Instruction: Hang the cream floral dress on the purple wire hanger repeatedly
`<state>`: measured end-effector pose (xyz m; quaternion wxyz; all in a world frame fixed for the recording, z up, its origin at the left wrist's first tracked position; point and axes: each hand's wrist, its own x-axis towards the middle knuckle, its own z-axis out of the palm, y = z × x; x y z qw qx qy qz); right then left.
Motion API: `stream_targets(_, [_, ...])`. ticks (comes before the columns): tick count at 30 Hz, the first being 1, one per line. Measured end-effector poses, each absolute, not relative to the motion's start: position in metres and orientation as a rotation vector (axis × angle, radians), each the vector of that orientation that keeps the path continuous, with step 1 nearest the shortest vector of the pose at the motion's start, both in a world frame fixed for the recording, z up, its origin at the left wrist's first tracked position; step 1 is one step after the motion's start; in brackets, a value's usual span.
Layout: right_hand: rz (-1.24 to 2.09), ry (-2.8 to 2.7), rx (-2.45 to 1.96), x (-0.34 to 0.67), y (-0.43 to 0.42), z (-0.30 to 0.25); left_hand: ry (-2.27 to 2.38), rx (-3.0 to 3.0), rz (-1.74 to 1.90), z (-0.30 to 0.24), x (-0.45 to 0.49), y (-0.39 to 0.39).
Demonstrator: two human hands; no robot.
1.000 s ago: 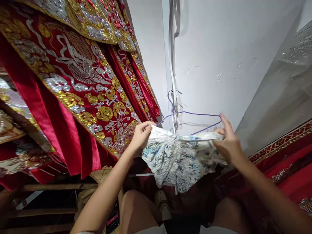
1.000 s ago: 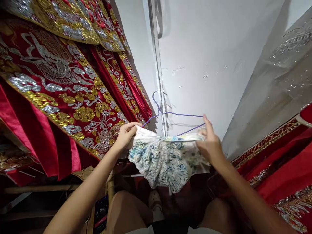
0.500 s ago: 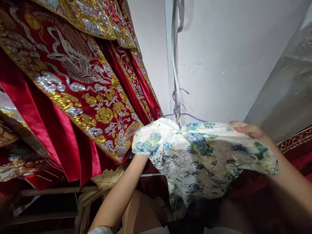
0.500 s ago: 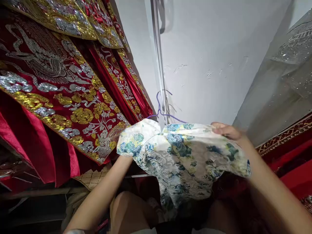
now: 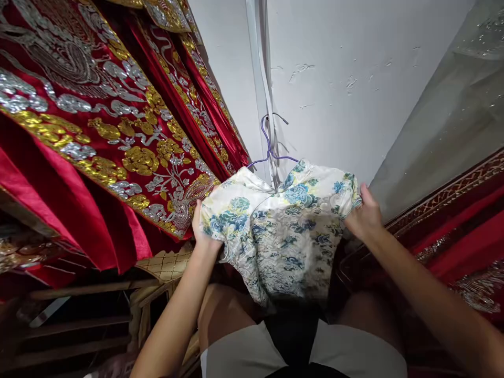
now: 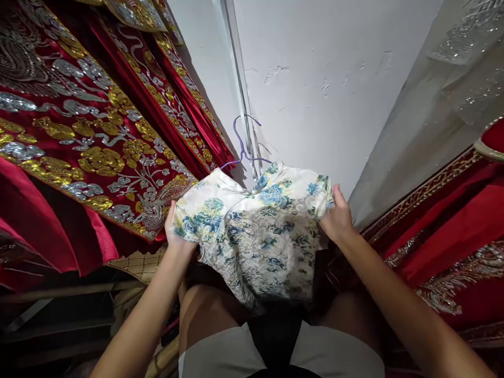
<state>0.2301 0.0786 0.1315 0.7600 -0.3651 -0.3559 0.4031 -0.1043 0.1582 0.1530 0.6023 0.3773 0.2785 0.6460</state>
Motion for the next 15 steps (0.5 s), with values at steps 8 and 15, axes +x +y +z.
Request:
stream_targets(8, [0.757, -1.053, -0.691, 0.232, 0.109, 0.246, 0.893, 1.551, 1.561, 0.211, -0.133, 0.155])
stream_targets(15, [0.965, -1.858, -0.649, 0.150, 0.010, 0.231, 1.058, 1.762, 1.488, 0.176, -0.115, 0.160])
